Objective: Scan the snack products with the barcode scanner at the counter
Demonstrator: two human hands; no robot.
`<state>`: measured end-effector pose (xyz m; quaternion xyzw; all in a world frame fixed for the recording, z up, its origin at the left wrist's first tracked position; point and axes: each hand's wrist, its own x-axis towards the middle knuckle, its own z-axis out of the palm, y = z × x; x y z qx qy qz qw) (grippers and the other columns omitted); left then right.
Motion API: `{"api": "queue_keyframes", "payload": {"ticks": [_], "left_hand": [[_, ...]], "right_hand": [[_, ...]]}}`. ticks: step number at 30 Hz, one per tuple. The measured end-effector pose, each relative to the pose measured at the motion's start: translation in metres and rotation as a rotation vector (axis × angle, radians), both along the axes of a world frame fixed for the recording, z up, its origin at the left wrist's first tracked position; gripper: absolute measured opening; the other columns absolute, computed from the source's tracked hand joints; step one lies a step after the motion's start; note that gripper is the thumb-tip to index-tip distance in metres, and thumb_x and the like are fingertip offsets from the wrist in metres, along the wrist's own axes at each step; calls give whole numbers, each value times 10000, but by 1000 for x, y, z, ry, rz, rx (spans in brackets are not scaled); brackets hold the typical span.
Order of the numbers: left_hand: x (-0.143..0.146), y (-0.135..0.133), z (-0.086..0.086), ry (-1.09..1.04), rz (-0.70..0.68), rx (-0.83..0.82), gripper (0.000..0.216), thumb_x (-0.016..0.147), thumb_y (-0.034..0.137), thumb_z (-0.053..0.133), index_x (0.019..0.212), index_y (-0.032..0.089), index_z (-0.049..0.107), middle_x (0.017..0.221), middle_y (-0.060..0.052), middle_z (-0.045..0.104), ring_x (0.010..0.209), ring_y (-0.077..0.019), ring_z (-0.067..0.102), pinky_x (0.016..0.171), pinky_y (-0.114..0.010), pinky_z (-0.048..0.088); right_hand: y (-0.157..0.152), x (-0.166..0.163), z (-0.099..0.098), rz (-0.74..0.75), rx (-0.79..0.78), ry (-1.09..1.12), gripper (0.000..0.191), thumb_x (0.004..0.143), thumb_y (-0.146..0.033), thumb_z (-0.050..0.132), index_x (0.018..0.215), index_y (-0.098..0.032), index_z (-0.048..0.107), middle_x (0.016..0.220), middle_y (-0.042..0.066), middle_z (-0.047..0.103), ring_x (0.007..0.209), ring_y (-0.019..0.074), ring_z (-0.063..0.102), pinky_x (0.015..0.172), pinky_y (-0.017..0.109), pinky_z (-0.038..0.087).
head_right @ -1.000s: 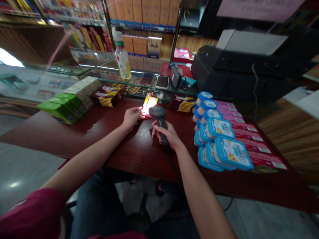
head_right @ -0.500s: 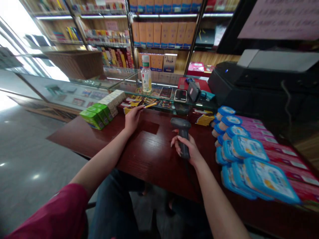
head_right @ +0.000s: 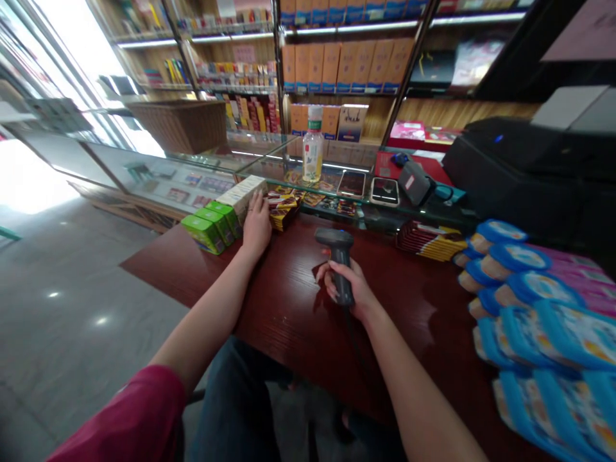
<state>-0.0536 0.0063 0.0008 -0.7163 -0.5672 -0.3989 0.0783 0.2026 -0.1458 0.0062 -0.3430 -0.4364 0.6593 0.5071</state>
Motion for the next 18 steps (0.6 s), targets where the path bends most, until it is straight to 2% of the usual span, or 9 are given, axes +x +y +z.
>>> {"api": "queue_keyframes", "payload": {"ticks": [4,8,11,15,18], "left_hand": [[19,-15,8,-34,6,2,473,1047,295,484,1484,150,593,1554,-178,584,1490,-352,499,1310,-532,284],[30,-19,7,-86,-7,-47,510,1005,441,607,1437,171,644,1486,-200,635,1450,-408,521,1292,-598,237],[29,-13,4,-50,-40,-65,506,998,463,629,1421,188,659,1496,-196,631,1467,-399,509,1299,-615,187],[19,0,4,13,-79,-89,418,1040,421,567,1408,249,666,1515,-155,627,1483,-359,512,1302,-673,64],[13,9,5,7,-59,-81,401,1036,426,574,1376,245,688,1545,-156,599,1523,-361,465,1298,-683,53]], "right_hand": [[-3,5,1,-20,-22,21,467,807,-439,754,1195,-217,620,729,18,695,429,103,422,354,243,348],[-3,5,-2,-16,-4,3,497,832,-447,731,1259,-224,606,745,18,682,438,104,415,373,253,349],[-2,4,-3,-18,-5,11,501,845,-428,714,1288,-225,596,755,20,685,451,104,425,392,249,359],[-2,4,-4,-17,-28,37,508,839,-417,721,1291,-219,598,741,21,689,448,104,430,396,243,357],[-1,5,-5,-13,-20,37,499,839,-435,730,1274,-222,607,743,20,684,450,106,430,395,249,361]]}}
